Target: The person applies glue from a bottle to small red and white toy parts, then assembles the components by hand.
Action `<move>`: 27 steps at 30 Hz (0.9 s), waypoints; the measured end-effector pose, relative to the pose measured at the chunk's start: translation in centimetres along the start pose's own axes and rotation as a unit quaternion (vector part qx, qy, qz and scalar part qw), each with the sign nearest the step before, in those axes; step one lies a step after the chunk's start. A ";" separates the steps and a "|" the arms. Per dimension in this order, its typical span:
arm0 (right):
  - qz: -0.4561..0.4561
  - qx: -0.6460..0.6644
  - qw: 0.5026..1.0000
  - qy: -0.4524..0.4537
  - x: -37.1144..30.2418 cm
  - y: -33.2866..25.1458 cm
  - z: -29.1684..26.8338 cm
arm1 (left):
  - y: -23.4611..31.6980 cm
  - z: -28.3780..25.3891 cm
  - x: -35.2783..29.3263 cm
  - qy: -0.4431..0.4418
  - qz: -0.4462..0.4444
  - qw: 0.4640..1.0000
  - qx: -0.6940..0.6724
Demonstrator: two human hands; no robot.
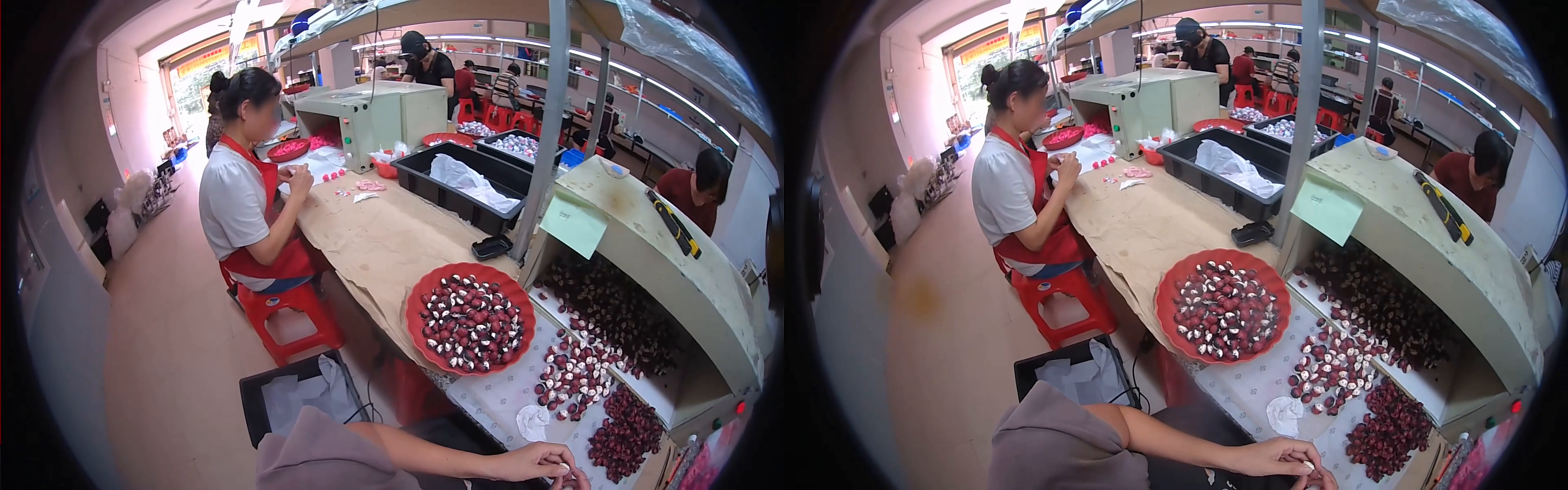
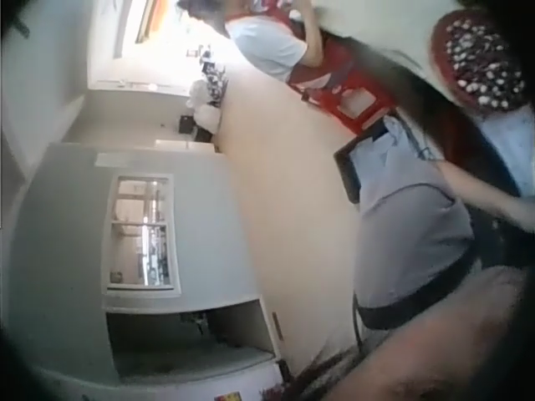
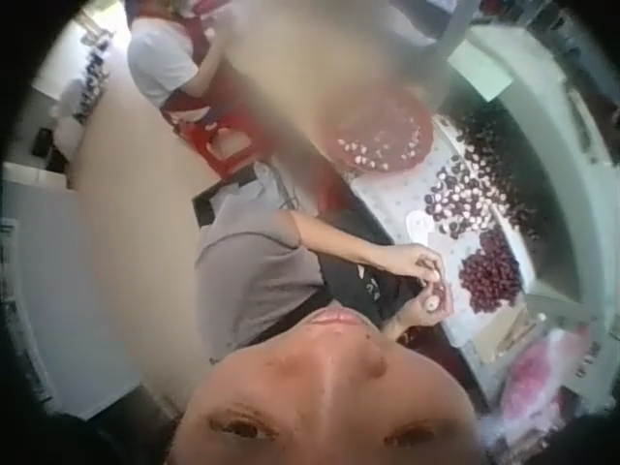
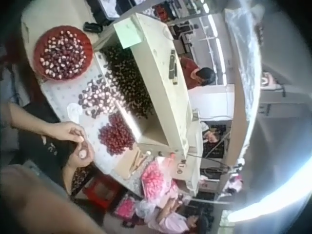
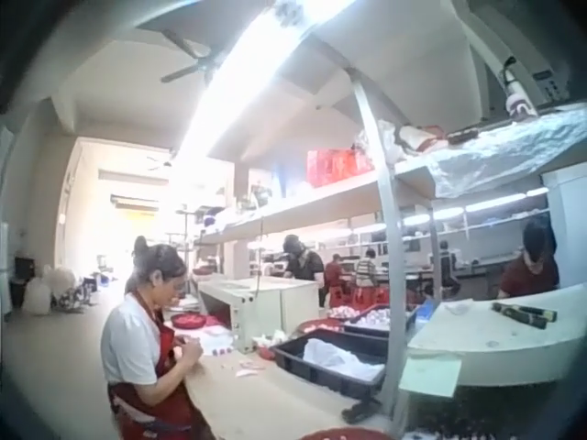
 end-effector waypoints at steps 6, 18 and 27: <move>-0.087 -0.041 0.994 -0.052 -0.3 -1.6 -0.3 | -0.5 0.6 -0.6 0.004 0.010 0.999 0.032; -0.016 -0.091 0.992 -0.086 0.3 -0.4 0.3 | -2.1 -0.9 -0.7 0.068 -0.156 0.975 -0.141; -0.005 -0.119 0.981 -0.156 0.7 -0.1 -0.7 | -4.0 -0.2 -1.2 0.082 -0.234 0.944 -0.219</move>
Point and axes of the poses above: each hand's wrist, its own x-axis towards the middle knuckle, its own z-axis out of the palm, y = z × x, the point moved 7 cm from there along x, towards the middle knuckle, and after that the axes turned 2 degrees about -x, right-handed, at the moved point
